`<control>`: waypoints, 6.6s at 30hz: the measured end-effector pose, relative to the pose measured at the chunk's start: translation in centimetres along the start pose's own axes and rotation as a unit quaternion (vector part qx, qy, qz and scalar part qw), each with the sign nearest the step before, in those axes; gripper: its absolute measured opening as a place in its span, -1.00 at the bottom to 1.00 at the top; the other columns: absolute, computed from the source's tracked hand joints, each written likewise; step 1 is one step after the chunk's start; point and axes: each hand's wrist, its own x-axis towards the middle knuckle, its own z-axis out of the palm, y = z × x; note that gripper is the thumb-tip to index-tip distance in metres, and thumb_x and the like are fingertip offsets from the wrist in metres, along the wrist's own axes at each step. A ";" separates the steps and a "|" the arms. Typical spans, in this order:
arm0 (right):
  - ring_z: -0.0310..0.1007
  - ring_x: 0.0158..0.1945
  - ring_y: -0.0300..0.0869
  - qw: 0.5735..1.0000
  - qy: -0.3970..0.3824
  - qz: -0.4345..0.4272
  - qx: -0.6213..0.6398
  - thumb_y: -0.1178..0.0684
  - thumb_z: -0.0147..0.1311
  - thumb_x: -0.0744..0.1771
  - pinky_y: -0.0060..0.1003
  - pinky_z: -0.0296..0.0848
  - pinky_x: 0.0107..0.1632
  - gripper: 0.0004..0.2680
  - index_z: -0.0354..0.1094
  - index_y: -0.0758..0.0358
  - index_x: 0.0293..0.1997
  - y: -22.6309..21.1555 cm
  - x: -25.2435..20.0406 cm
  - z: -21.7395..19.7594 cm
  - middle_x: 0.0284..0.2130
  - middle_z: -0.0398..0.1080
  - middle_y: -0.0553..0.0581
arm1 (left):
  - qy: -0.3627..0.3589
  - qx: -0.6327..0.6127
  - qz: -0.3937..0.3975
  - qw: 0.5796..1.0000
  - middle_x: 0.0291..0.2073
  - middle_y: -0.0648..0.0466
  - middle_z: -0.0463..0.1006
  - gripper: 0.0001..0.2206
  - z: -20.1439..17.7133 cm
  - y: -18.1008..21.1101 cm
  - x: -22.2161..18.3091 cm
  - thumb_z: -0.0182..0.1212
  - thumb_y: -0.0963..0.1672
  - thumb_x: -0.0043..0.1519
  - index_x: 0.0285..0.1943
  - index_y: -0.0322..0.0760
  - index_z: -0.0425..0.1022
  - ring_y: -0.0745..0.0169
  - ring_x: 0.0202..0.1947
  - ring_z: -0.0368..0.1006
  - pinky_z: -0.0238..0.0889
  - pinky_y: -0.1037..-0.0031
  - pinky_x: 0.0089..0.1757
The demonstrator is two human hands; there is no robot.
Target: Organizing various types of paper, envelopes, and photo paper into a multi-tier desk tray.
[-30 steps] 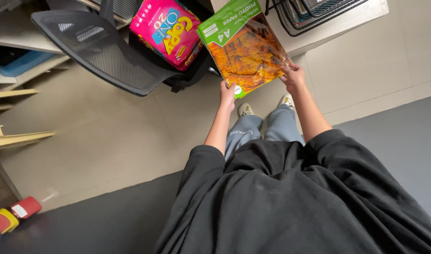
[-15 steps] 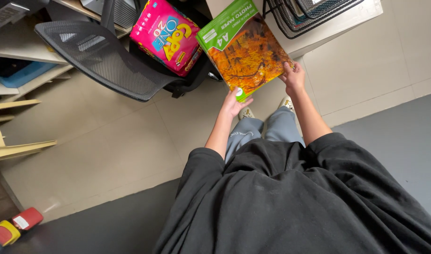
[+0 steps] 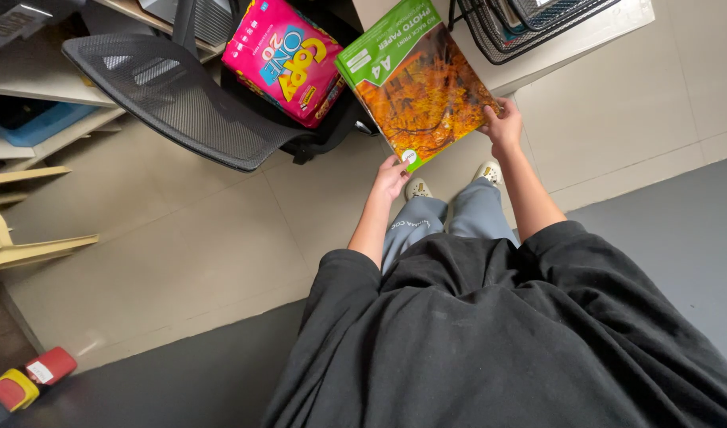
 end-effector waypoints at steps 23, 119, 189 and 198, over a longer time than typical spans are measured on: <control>0.39 -0.48 -0.33 0.939 -0.089 -0.071 -0.324 0.17 0.15 0.38 -0.35 0.43 -0.38 -0.70 0.42 0.08 0.30 -7.2 -0.5 0.1 -0.34 0.50 0.05 | 0.074 0.227 0.126 0.963 -0.12 -0.05 0.63 -0.52 5.9 1.9 -3.9 0.24 -0.28 0.24 0.35 -0.30 0.25 0.22 -0.19 0.56 0.48 0.40 -0.27; 0.59 -0.17 0.03 0.933 -0.349 0.029 -0.084 0.19 -0.13 0.45 -0.18 0.59 -0.05 -0.71 0.09 0.42 0.35 -25.0 -4.2 -34.8 0.00 0.46 0.31 | -0.100 0.256 0.189 0.943 -0.03 -0.05 0.59 -0.63 35.9 -8.6 -17.0 0.27 -0.30 0.22 0.20 -0.38 0.32 0.30 -0.15 0.58 0.48 0.51 -0.22; 0.56 -0.29 -0.08 0.967 -0.129 0.021 0.219 0.34 0.03 0.35 -0.36 0.61 -0.18 -0.89 0.34 0.62 -0.07 -26.8 16.3 -16.7 -0.25 0.49 0.31 | 0.309 0.311 0.508 0.741 -0.18 0.04 0.47 -0.65 44.0 5.8 -4.7 0.42 -0.32 0.04 -0.02 -0.40 0.43 0.34 -0.38 0.58 0.48 0.51 -0.33; 0.55 -0.28 -0.06 0.958 -0.135 0.073 0.244 0.36 -0.01 0.34 -0.38 0.60 -0.19 -0.90 0.34 0.64 -0.11 -27.2 16.1 -17.6 -0.23 0.49 0.33 | 0.263 0.113 0.416 0.863 -0.52 -0.10 0.61 -0.75 45.1 6.3 -5.8 0.29 -0.27 0.19 -0.04 -0.44 0.31 0.20 -0.61 0.54 0.37 0.45 -0.54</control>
